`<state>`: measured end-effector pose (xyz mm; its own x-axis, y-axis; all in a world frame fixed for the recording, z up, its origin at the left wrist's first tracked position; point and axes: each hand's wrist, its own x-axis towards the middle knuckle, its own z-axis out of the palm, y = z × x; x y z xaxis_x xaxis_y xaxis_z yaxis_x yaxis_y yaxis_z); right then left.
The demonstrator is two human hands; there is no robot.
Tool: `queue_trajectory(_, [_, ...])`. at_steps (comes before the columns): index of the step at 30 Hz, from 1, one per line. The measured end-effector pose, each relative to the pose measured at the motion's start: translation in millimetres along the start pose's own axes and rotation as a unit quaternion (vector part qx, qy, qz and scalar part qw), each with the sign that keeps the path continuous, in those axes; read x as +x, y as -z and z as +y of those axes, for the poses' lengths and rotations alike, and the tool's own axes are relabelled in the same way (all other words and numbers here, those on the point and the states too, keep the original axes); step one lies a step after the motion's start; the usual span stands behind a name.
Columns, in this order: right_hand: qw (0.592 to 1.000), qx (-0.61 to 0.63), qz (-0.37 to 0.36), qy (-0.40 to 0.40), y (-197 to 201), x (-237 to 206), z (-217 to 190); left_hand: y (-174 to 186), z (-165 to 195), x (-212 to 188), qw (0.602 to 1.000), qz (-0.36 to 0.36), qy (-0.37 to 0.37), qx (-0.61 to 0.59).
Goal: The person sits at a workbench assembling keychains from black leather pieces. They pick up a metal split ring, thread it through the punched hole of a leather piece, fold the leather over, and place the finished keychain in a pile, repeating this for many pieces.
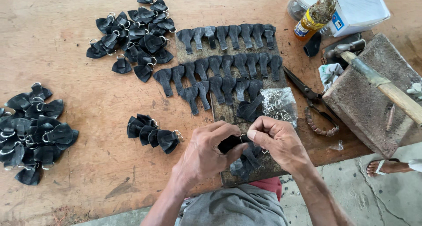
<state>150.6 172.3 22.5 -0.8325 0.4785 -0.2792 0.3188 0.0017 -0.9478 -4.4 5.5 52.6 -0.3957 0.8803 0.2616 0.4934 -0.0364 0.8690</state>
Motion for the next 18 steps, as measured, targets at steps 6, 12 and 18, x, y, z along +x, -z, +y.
queue_trajectory(6, [0.996, 0.080, -0.024, -0.018, 4, 4, 8, 1, 0, 3, 0.998, 0.028, -0.057, -0.023])
queue_trajectory(12, [0.991, 0.120, -0.051, -0.001, 0, 1, 13, -2, -3, 2, 0.996, 0.029, -0.030, -0.080])
queue_trajectory(18, [0.990, 0.123, -0.073, -0.001, 2, 1, 8, 5, -3, -1, 0.999, 0.016, -0.029, -0.036])
